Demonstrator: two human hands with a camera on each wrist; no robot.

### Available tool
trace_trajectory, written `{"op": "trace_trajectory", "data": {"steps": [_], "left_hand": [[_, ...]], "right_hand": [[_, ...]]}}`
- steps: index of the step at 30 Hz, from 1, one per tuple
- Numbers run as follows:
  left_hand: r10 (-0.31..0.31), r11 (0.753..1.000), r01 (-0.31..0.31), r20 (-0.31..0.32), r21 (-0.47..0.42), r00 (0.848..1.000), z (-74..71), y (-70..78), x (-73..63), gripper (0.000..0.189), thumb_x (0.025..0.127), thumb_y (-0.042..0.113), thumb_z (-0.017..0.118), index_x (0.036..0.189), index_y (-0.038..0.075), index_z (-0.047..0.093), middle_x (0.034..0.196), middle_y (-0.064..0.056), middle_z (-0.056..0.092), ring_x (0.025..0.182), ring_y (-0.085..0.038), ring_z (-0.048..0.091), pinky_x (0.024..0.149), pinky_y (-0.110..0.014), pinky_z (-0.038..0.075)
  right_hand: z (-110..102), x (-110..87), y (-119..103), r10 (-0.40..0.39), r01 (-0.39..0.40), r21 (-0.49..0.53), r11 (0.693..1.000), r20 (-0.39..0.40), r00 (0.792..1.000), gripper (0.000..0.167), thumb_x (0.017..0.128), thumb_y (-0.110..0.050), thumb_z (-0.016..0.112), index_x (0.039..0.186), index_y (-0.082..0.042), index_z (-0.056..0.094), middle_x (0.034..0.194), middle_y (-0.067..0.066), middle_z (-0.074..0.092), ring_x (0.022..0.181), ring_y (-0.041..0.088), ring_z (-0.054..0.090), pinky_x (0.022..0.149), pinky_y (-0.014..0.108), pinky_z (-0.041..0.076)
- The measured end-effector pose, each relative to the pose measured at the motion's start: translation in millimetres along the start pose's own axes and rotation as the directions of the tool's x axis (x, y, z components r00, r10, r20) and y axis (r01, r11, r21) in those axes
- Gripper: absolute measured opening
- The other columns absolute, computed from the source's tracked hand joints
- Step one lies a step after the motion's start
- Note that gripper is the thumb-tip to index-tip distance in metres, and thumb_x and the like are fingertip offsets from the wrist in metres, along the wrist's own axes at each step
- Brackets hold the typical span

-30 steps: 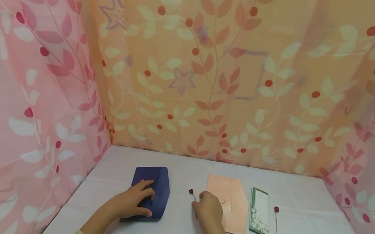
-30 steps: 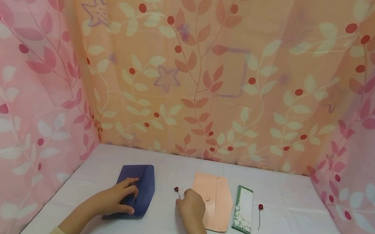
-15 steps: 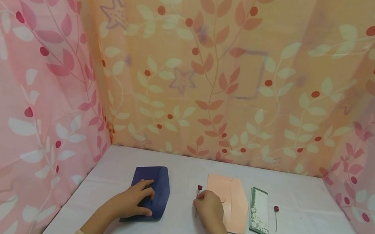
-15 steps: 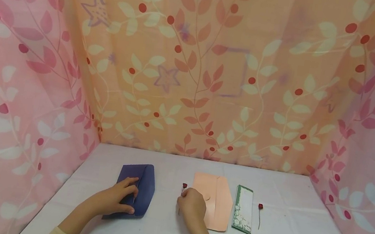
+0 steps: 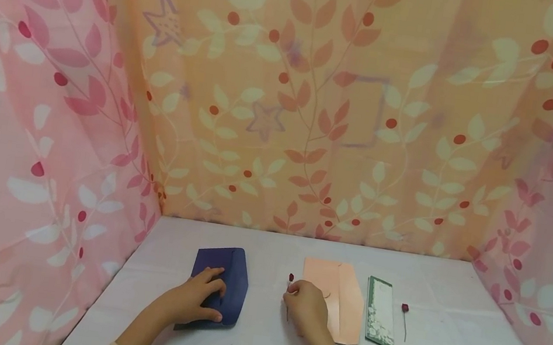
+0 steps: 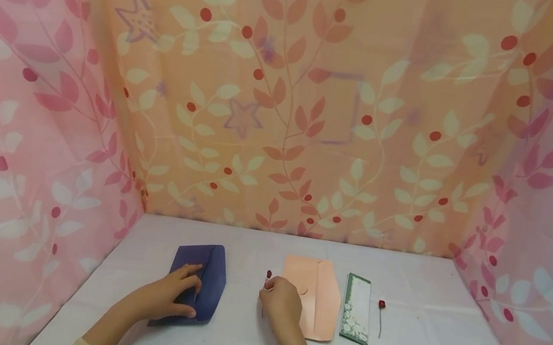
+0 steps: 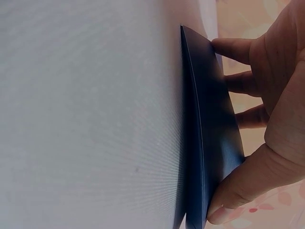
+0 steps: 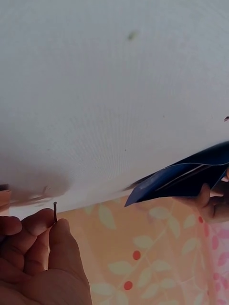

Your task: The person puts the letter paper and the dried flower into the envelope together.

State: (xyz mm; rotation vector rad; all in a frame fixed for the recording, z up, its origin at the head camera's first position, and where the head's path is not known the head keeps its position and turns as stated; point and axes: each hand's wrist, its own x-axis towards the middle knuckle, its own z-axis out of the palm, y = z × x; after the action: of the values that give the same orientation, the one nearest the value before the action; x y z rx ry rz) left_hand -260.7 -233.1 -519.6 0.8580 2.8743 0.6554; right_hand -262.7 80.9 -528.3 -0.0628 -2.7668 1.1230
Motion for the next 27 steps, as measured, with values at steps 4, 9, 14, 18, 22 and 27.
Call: {"op": "trace_trajectory", "data": {"steps": [4, 9, 14, 18, 22, 27], "left_hand": [[-0.007, 1.000, 0.007, 0.001, 0.001, 1.000, 0.8, -2.2, -0.7, 0.040, 0.084, 0.056, 0.078, 0.108, 0.035, 0.054, 0.162, -0.017, 0.035, 0.147, -0.059, 0.026, 0.104, -0.081, 0.029], [-0.005, 1.000, 0.005, -0.006, -0.005, 1.000, 1.3, -3.9, -1.3, 0.040, 0.083, 0.056, 0.078, 0.107, 0.036, 0.054, 0.161, -0.018, 0.036, 0.146, -0.060, 0.026, 0.103, -0.081, 0.029], [0.003, 1.000, -0.003, -0.008, -0.001, 1.000, 1.5, -4.3, -2.2, 0.040, 0.083, 0.057, 0.078, 0.107, 0.036, 0.054, 0.161, -0.018, 0.036, 0.145, -0.060, 0.027, 0.103, -0.081, 0.029], [0.005, 1.000, -0.005, -0.006, -0.007, 1.000, 0.8, -4.4, -1.5, 0.040, 0.083, 0.057, 0.078, 0.107, 0.036, 0.054, 0.161, -0.018, 0.036, 0.145, -0.061, 0.026, 0.105, -0.080, 0.029], [0.008, 1.000, -0.008, -0.003, -0.008, 1.000, 0.0, -4.6, 0.7, 0.040, 0.084, 0.057, 0.077, 0.107, 0.033, 0.055, 0.161, -0.019, 0.035, 0.145, -0.061, 0.026, 0.105, -0.080, 0.029], [0.015, 1.000, -0.015, 0.001, -0.007, 1.000, -0.3, -2.9, 1.9, 0.042, 0.084, 0.056, 0.077, 0.109, 0.030, 0.056, 0.161, -0.020, 0.035, 0.145, -0.062, 0.026, 0.107, -0.079, 0.029]], "right_hand": [[0, 1.0, -2, 0.001, -0.001, -0.001, 1.000, 0.002, 1.000, 0.010, 0.085, -0.021, 0.074, 0.091, -0.013, 0.074, 0.087, -0.002, 0.072, 0.071, 0.013, 0.059, 0.059, 0.033, 0.046], [-3, 1.0, -5, 0.006, -0.006, 0.011, 1.000, 0.004, 1.000, 0.010, 0.086, -0.019, 0.074, 0.093, -0.012, 0.075, 0.084, -0.002, 0.072, 0.070, 0.013, 0.059, 0.058, 0.032, 0.046], [-4, -0.2, -7, 0.003, -0.004, 0.034, 0.999, 0.021, 1.000, 0.012, 0.086, -0.017, 0.074, 0.095, -0.011, 0.076, 0.079, -0.004, 0.070, 0.067, 0.013, 0.058, 0.057, 0.031, 0.045], [-4, -0.4, -8, -0.017, 0.016, 0.053, 0.998, 0.025, 1.000, 0.012, 0.086, -0.017, 0.074, 0.097, -0.010, 0.076, 0.080, -0.002, 0.070, 0.069, 0.013, 0.058, 0.059, 0.031, 0.046], [-4, -0.6, -10, -0.040, 0.037, 0.087, 0.995, 0.029, 0.999, 0.014, 0.086, -0.017, 0.075, 0.097, -0.009, 0.076, 0.080, -0.001, 0.069, 0.071, 0.013, 0.058, 0.060, 0.031, 0.046], [-2, -1.2, -12, -0.049, 0.042, 0.147, 0.988, 0.045, 0.998, 0.016, 0.085, -0.015, 0.076, 0.098, -0.007, 0.076, 0.076, -0.003, 0.069, 0.069, 0.011, 0.059, 0.061, 0.030, 0.047]]}}
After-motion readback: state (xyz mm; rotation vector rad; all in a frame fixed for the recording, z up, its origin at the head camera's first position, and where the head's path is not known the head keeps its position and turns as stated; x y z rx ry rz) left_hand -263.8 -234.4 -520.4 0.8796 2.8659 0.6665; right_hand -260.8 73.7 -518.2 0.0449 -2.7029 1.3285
